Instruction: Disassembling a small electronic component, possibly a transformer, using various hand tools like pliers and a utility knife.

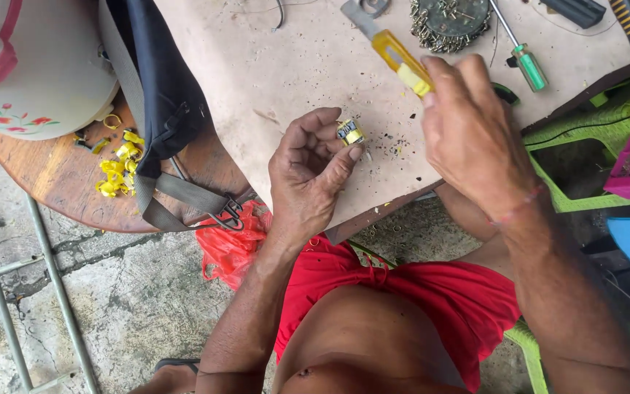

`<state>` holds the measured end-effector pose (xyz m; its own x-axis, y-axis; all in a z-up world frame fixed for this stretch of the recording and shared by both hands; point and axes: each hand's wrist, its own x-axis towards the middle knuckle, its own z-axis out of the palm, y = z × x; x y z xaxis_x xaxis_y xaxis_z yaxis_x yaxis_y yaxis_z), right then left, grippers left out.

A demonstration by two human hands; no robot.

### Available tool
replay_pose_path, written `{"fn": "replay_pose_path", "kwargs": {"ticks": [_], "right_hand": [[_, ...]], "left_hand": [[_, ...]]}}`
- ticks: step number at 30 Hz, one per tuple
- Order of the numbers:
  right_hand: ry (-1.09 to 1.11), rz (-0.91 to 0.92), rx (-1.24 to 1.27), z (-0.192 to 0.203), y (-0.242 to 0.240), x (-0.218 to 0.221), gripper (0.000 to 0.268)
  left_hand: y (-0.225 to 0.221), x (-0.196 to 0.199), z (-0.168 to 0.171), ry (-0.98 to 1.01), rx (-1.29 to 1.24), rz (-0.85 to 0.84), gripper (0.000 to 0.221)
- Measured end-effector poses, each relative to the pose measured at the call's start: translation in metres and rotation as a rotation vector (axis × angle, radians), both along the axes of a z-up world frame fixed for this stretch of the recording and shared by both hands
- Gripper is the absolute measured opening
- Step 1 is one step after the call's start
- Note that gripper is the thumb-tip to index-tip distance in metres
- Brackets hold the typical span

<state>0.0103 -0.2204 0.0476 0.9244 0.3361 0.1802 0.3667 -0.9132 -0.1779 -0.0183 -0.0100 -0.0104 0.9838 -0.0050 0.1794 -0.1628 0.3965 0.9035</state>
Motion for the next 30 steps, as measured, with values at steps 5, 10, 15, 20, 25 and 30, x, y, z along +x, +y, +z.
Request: {"fn": "replay_pose_path", "kwargs": {"ticks": [5, 10, 15, 20, 25, 30], "right_hand": [[0.147, 0.018, 0.781, 0.001, -0.002, -0.083, 0.033], [-0.203, -0.016, 0.570, -0.036, -0.007, -0.123, 0.038], [-0.368, 0.033, 0.467, -0.034, -0.015, -0.125, 0.032], [-0.107, -0.053, 0.557, -0.013, -0.029, -0.126, 0.032], [-0.082, -0.048, 0.285, -0.008, -0.035, -0.124, 0.045], [-0.050, -0.107, 0.049, -0.018, -0.029, -0.122, 0.036]], "left_hand": [[-0.003, -0.002, 0.004, -0.058, 0.052, -0.008, 0.039], [-0.013, -0.013, 0.032, -0.096, 0.225, 0.077, 0.040], [-0.015, -0.018, 0.041, -0.164, 0.261, 0.100, 0.034], [-0.003, -0.013, 0.048, -0.107, 0.209, -0.086, 0.029], [0.007, 0.002, 0.057, -0.342, 0.704, -0.212, 0.027], [0.003, 0.023, 0.028, -0.629, 0.989, -0.251, 0.033]]}}
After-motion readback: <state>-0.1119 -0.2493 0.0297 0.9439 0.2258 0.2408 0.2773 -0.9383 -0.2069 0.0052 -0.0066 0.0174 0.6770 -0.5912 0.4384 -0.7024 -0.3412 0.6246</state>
